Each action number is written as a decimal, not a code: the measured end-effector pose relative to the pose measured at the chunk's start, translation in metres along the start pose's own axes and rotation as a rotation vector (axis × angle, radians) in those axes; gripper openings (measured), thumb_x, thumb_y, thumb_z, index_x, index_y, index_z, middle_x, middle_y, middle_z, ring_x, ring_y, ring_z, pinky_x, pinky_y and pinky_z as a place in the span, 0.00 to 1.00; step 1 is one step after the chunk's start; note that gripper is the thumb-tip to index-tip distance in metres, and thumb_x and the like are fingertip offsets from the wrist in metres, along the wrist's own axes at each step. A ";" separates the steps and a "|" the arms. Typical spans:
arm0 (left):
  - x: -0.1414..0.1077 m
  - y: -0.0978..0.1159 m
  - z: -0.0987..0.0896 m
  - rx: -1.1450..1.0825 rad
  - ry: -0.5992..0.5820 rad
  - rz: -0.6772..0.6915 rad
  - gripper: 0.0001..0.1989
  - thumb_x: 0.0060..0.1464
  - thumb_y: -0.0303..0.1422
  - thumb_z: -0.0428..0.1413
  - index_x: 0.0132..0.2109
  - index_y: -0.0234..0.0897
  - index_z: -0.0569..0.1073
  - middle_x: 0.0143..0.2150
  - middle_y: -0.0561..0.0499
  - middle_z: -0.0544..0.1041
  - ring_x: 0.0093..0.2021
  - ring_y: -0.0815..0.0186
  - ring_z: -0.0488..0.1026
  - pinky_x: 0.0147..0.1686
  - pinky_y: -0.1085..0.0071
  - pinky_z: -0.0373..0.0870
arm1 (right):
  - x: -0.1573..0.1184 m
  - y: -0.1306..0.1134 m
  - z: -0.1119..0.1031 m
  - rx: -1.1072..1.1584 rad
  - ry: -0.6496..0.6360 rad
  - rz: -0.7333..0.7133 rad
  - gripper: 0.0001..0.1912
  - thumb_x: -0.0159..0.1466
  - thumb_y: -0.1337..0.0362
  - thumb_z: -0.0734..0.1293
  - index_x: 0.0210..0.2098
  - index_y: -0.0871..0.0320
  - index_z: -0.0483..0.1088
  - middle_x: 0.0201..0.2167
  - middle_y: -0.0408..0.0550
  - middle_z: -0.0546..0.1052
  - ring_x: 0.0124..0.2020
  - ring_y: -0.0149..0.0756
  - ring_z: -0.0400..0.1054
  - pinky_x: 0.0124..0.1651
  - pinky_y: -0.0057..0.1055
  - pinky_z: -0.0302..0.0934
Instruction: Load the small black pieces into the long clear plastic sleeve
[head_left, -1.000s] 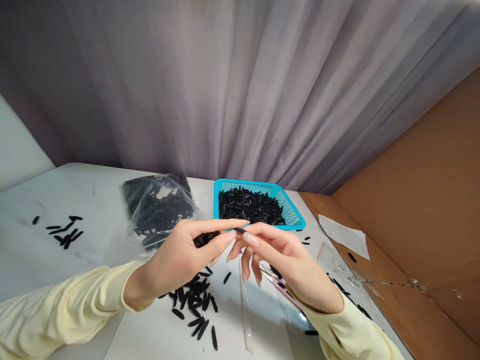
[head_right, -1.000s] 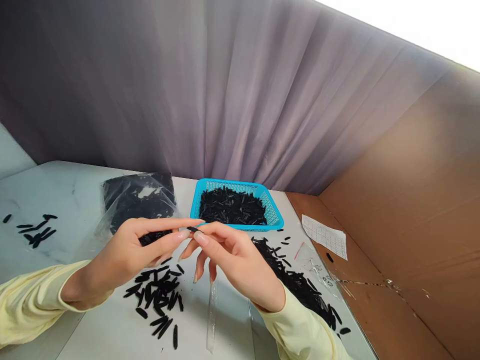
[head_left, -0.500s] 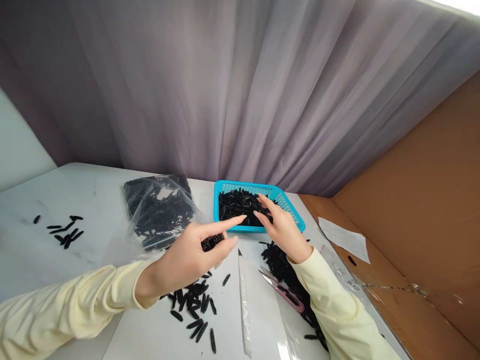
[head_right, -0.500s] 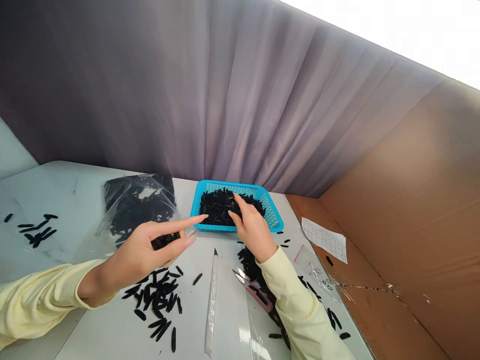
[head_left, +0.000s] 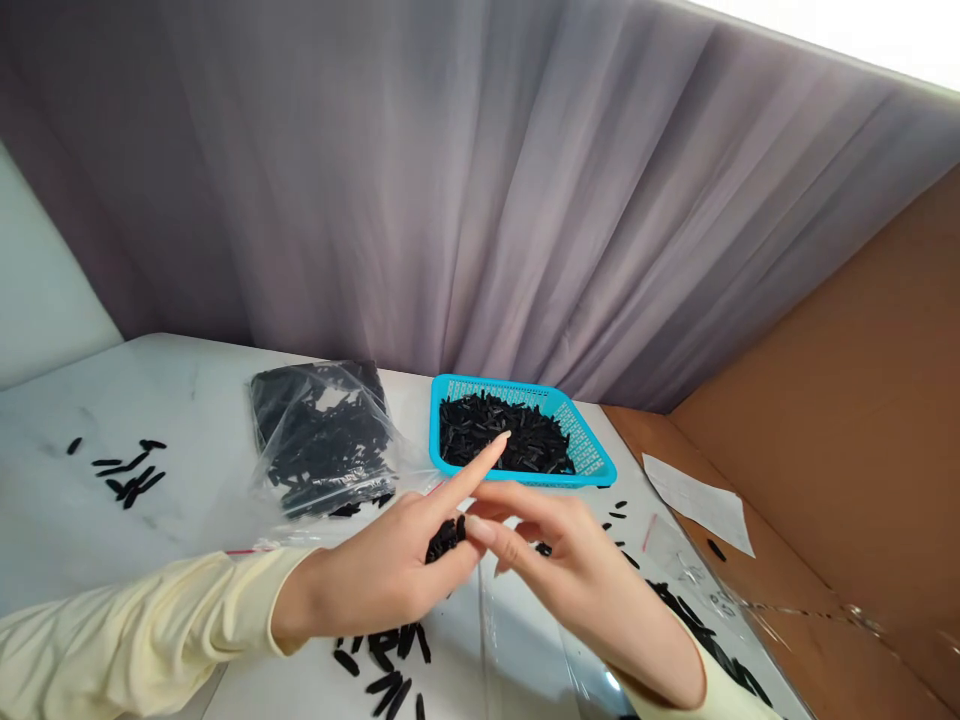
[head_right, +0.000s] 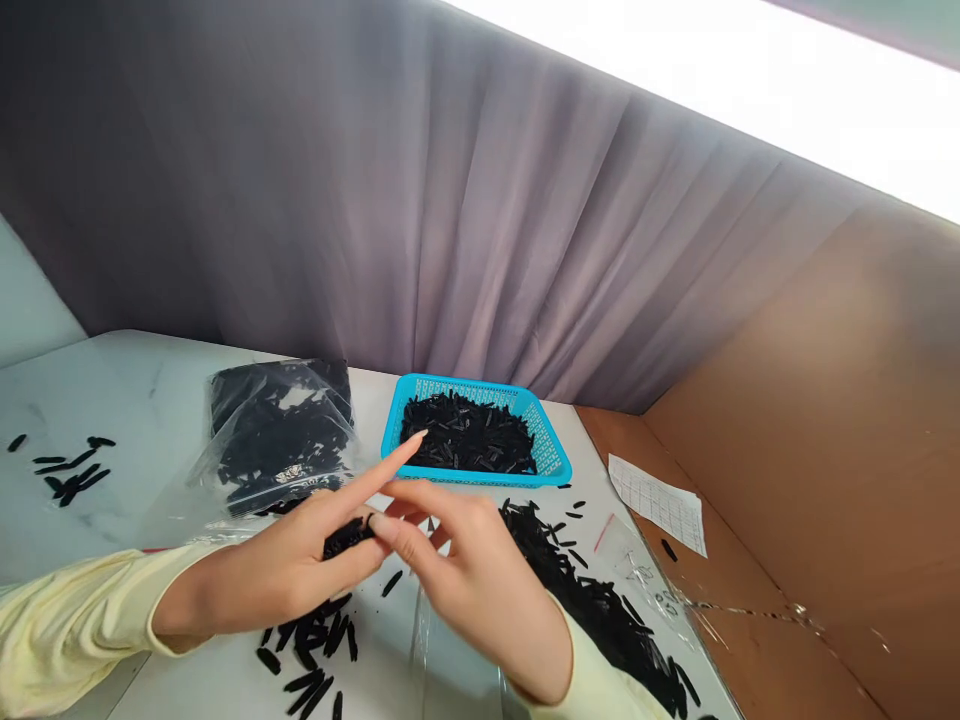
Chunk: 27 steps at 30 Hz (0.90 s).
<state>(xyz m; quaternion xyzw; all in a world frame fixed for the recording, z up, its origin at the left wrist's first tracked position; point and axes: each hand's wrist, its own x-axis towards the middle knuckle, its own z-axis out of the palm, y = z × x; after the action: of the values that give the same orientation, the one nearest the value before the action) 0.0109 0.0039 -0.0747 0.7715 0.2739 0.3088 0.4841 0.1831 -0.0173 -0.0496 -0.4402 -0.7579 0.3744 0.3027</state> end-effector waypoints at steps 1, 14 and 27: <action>0.000 -0.002 0.001 0.004 -0.015 0.020 0.33 0.57 0.31 0.48 0.67 0.44 0.45 0.24 0.56 0.65 0.24 0.69 0.60 0.25 0.76 0.61 | 0.000 0.002 0.002 -0.048 -0.013 -0.020 0.12 0.66 0.62 0.59 0.42 0.53 0.73 0.33 0.44 0.78 0.30 0.32 0.68 0.31 0.27 0.61; 0.008 -0.002 -0.011 -0.089 -0.095 -0.242 0.34 0.57 0.31 0.49 0.66 0.45 0.43 0.24 0.59 0.61 0.24 0.71 0.58 0.27 0.75 0.59 | -0.003 0.015 0.011 -0.236 0.158 -0.118 0.13 0.67 0.63 0.56 0.32 0.56 0.69 0.22 0.46 0.74 0.20 0.32 0.65 0.25 0.28 0.61; 0.006 0.032 -0.011 -0.695 -0.059 -0.262 0.27 0.59 0.32 0.46 0.65 0.37 0.51 0.15 0.62 0.56 0.14 0.77 0.48 0.12 0.82 0.48 | -0.011 -0.013 0.006 0.439 0.142 0.095 0.15 0.64 0.55 0.60 0.30 0.60 0.66 0.26 0.46 0.73 0.23 0.30 0.69 0.20 0.23 0.61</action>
<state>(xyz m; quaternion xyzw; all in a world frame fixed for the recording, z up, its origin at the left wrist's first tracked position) 0.0112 0.0025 -0.0401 0.5281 0.2350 0.2963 0.7603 0.1777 -0.0334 -0.0433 -0.4241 -0.6138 0.5121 0.4256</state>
